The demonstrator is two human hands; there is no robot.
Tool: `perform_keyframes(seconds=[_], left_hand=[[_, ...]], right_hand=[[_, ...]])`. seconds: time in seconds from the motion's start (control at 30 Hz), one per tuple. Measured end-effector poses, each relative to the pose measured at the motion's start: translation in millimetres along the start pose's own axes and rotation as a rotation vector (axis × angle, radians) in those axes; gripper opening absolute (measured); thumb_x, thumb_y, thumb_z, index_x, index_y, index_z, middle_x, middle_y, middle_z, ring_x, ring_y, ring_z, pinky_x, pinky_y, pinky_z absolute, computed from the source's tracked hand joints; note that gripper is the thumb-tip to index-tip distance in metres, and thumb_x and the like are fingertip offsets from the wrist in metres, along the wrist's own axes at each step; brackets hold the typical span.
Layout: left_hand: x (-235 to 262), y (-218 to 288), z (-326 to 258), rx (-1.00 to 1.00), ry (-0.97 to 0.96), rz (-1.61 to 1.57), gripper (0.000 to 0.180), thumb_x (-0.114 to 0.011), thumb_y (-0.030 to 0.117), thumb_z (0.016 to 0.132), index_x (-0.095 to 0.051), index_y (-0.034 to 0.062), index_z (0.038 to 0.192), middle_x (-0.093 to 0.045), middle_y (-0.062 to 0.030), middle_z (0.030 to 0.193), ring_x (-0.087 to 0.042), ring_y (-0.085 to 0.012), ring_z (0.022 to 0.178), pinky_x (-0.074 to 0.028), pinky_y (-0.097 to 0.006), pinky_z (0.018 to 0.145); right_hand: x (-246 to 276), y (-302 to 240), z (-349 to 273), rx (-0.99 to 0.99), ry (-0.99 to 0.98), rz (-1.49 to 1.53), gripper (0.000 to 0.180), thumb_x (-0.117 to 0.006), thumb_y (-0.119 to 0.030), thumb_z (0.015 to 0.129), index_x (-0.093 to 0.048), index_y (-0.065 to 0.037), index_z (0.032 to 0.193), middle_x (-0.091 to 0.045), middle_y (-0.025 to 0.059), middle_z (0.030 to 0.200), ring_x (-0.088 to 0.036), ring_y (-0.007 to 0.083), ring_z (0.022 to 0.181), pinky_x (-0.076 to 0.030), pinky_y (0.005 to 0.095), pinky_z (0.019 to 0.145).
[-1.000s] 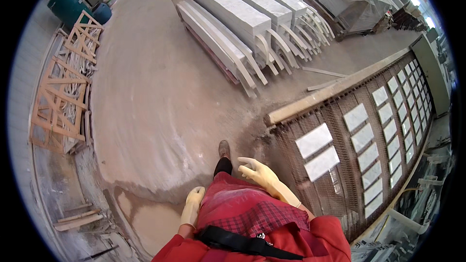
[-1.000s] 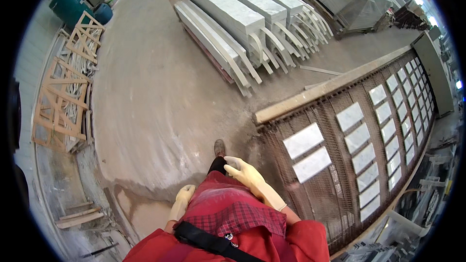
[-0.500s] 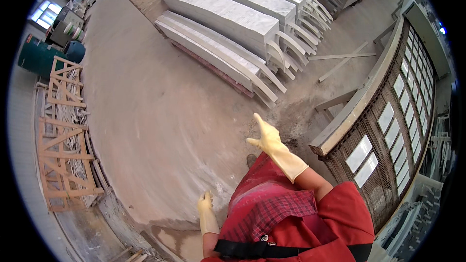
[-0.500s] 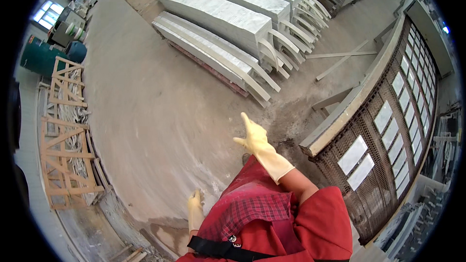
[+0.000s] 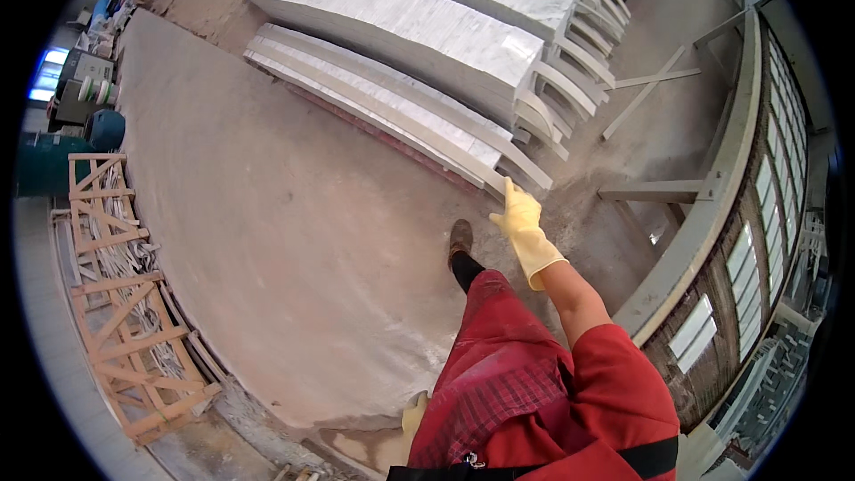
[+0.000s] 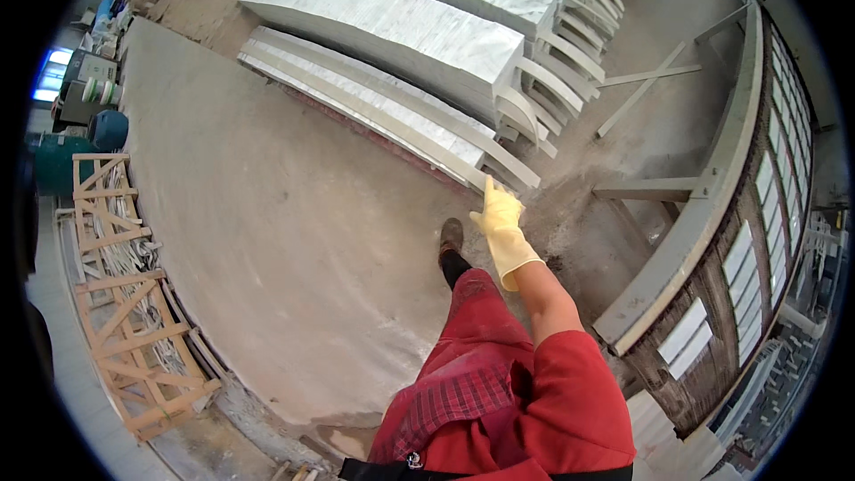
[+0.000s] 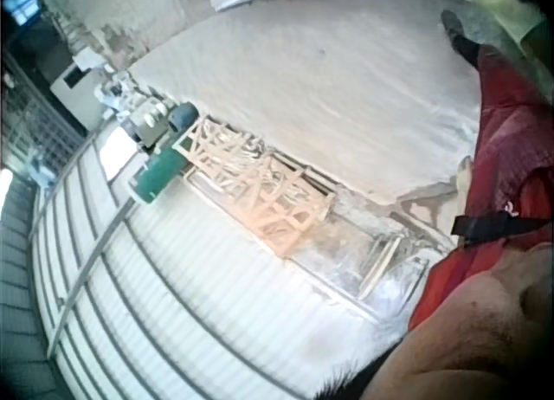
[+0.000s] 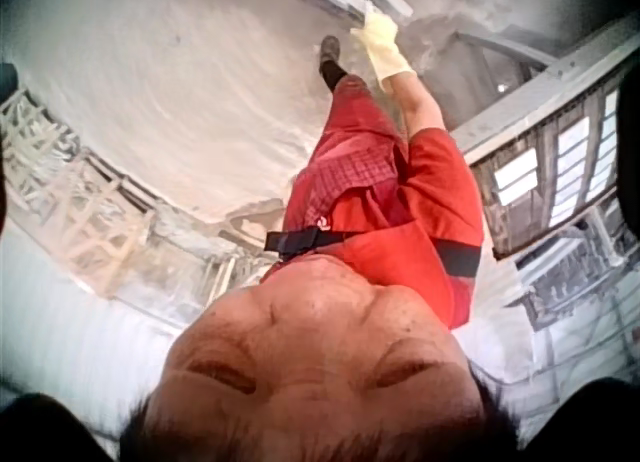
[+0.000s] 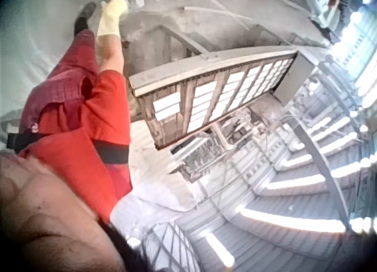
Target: The person picks up small rectangular white tiles from a stack and places them one by one onto a mesh conveyor belt. The person repeatedly returns to the stack to retrieve more tiles and continues arranging them in rows on the belt.
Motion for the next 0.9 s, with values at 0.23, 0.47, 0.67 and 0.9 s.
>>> perform_keyframes(seconds=[0.23, 0.47, 0.67, 0.9], left_hand=[[48, 83, 15, 0.051, 0.076, -0.197, 0.051, -0.056, 0.037, 0.111, -0.057, 0.0071, 0.153, -0.069, -0.0184, 0.139, -0.065, -0.0280, 0.124, -0.054, -0.040, 0.101], [68, 121, 35, 0.064, -0.052, -0.027, 0.053, -0.055, 0.040, 0.112, -0.056, 0.0079, 0.154, -0.067, -0.0193, 0.142, -0.065, -0.0293, 0.126, -0.055, -0.039, 0.099], [73, 169, 57, 0.148, -0.021, 0.026, 0.053, -0.057, 0.039, 0.111, -0.058, 0.0093, 0.154, -0.068, -0.0174, 0.142, -0.063, -0.0296, 0.129, -0.051, -0.042, 0.102], [88, 206, 67, 0.026, 0.009, 0.055, 0.051, -0.058, 0.036, 0.110, -0.059, 0.0100, 0.153, -0.068, -0.0175, 0.142, -0.063, -0.0298, 0.130, -0.050, -0.044, 0.104]], right_hand=[[-51, 17, 89, -0.226, -0.063, -0.010, 0.091, -0.093, -0.035, 0.072, -0.052, -0.009, 0.149, -0.074, 0.0160, 0.120, -0.071, 0.0369, 0.112, -0.057, 0.0502, 0.095], [-22, 17, 101, -0.053, 0.069, 0.015, 0.057, -0.087, -0.024, 0.078, -0.063, -0.008, 0.127, -0.076, 0.0154, 0.098, -0.075, 0.0383, 0.094, -0.057, 0.0524, 0.082], [35, 29, 127, -0.104, 0.172, 0.016, 0.084, -0.089, -0.021, 0.075, -0.053, -0.010, 0.150, -0.073, 0.0159, 0.108, -0.074, 0.0376, 0.100, -0.058, 0.0517, 0.085], [-6, 49, 169, -0.161, 0.050, 0.038, 0.068, -0.084, -0.020, 0.074, -0.064, -0.011, 0.138, -0.076, 0.0183, 0.111, -0.073, 0.0399, 0.102, -0.058, 0.0513, 0.089]])
Point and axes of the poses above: each hand's wrist, its own z-axis towards the middle knuckle, its own x-axis out of the back of the hand, y = z × x, the point moved 8 cm from there along z, towards the middle knuckle
